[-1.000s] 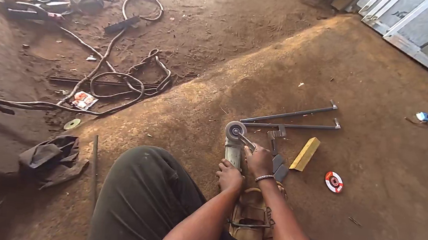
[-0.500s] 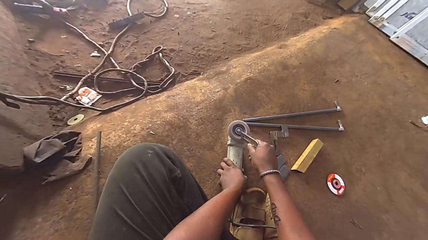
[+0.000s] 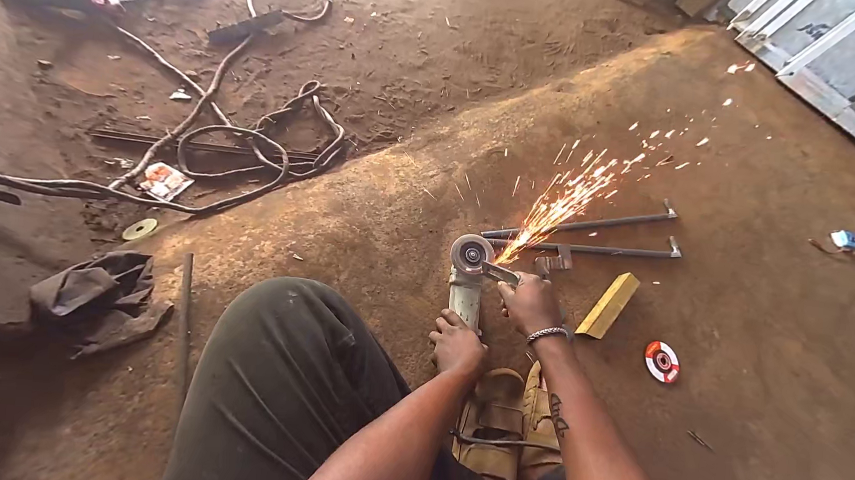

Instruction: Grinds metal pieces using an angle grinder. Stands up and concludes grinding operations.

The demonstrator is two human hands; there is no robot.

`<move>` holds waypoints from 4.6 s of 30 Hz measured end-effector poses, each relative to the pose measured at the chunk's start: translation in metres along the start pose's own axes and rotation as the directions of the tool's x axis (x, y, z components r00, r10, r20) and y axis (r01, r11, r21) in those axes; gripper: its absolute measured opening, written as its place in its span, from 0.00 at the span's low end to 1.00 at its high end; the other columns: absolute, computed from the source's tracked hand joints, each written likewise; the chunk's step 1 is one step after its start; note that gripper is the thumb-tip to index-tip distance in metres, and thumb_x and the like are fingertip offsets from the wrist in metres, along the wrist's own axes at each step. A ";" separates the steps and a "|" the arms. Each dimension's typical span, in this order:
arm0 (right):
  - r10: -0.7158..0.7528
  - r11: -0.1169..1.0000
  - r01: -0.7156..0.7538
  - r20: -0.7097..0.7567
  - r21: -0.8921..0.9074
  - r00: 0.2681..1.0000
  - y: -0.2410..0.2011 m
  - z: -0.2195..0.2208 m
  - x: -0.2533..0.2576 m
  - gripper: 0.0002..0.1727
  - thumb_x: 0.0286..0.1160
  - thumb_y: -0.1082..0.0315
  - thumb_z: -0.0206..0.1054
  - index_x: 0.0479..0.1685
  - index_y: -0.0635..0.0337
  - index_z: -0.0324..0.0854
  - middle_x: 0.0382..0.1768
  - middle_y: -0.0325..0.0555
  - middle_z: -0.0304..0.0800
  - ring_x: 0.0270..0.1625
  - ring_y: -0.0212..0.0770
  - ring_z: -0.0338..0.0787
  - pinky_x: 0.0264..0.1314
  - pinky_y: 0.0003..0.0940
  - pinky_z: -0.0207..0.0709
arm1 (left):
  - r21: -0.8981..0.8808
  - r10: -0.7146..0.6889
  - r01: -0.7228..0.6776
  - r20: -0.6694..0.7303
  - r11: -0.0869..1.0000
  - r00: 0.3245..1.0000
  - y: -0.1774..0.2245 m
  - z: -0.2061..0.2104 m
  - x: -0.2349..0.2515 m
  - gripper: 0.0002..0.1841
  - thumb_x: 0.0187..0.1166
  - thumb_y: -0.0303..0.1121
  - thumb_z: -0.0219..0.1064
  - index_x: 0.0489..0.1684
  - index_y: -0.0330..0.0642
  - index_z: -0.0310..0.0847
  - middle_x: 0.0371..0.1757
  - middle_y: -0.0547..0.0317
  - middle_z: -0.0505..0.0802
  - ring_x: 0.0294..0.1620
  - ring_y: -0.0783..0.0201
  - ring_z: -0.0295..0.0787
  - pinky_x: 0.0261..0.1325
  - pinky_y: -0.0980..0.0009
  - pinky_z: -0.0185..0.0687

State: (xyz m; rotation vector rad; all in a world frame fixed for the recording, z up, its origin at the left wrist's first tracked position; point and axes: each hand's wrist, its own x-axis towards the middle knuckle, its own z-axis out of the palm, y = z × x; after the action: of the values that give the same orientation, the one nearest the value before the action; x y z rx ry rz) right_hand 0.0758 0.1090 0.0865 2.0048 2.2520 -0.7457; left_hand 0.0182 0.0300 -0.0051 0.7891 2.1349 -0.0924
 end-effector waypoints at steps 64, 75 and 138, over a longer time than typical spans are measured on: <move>0.000 0.967 0.119 -0.464 0.227 0.886 0.043 0.091 -0.028 0.18 0.81 0.65 0.70 0.65 0.63 0.89 0.37 0.58 0.97 0.40 0.57 0.96 0.51 0.60 0.86 | -0.051 0.005 -0.004 0.028 0.999 1.000 -0.001 0.000 0.004 0.60 0.64 0.51 0.78 0.96 0.37 0.40 0.86 0.34 0.67 0.78 0.36 0.77 0.63 0.46 0.87; 0.022 0.940 0.115 -0.395 0.321 0.918 0.055 0.090 -0.021 0.18 0.81 0.62 0.73 0.65 0.60 0.89 0.41 0.54 0.98 0.44 0.54 0.96 0.54 0.60 0.85 | -0.051 0.003 -0.002 0.025 0.999 1.000 0.000 -0.002 0.002 0.60 0.65 0.48 0.78 0.96 0.39 0.38 0.84 0.35 0.69 0.73 0.38 0.81 0.59 0.46 0.89; -0.037 0.991 0.055 -0.145 0.122 0.989 0.009 0.042 -0.027 0.16 0.85 0.61 0.67 0.63 0.57 0.87 0.38 0.54 0.96 0.40 0.56 0.95 0.43 0.60 0.85 | -0.041 0.014 -0.013 0.025 0.999 1.000 -0.001 -0.004 -0.001 0.62 0.64 0.51 0.79 0.95 0.33 0.36 0.84 0.33 0.68 0.73 0.38 0.82 0.61 0.49 0.89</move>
State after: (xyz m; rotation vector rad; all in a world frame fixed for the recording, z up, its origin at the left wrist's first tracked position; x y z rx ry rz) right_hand 0.0768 0.0686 0.0552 2.1326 2.3932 -0.7909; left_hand 0.0152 0.0298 -0.0020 0.7752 2.1011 -0.0513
